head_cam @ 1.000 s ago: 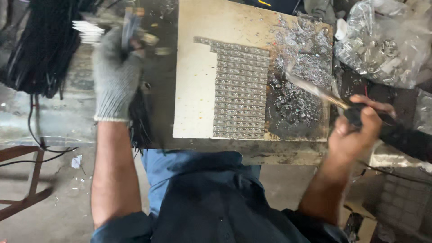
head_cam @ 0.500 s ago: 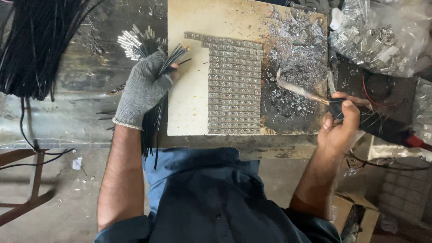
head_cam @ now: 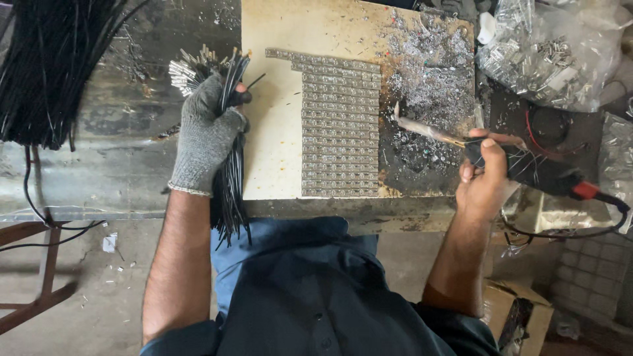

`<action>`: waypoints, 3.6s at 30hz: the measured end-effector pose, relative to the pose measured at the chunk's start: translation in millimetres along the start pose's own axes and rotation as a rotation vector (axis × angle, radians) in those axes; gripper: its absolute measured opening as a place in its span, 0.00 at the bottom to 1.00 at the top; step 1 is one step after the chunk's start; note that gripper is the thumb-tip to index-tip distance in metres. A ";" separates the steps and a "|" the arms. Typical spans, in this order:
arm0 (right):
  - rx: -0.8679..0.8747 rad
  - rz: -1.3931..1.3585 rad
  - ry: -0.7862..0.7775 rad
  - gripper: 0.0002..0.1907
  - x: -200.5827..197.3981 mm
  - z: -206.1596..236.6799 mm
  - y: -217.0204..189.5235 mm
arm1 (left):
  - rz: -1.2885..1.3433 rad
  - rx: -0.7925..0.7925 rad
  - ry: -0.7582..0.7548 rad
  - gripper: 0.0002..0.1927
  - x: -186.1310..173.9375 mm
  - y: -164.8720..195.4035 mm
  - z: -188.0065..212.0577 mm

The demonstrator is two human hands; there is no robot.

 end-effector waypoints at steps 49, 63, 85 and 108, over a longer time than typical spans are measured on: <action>0.069 -0.061 -0.466 0.08 199.2 -47.3 46.3 | -0.689 0.257 0.221 0.25 28.8 -17.8 -79.4; -0.060 -0.184 -0.410 0.06 185.2 -42.3 38.7 | -0.707 0.158 0.171 0.22 28.6 -13.0 -76.4; -0.004 -0.174 -0.043 0.13 -37.7 -6.0 2.7 | -0.611 0.468 0.142 0.10 -14.0 12.9 -3.2; -0.028 -0.099 -0.081 0.09 39.3 -15.5 -7.9 | -0.650 0.413 0.247 0.12 -19.7 0.4 -45.2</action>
Point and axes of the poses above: each hand's wrist, its own z-axis away from the middle knuckle, its own x-axis out of the palm, y = z × x, the point moved 5 cm from there along -z, towards the middle knuckle, and after that the axes turned 6 degrees about -y, right-handed, at the moved point
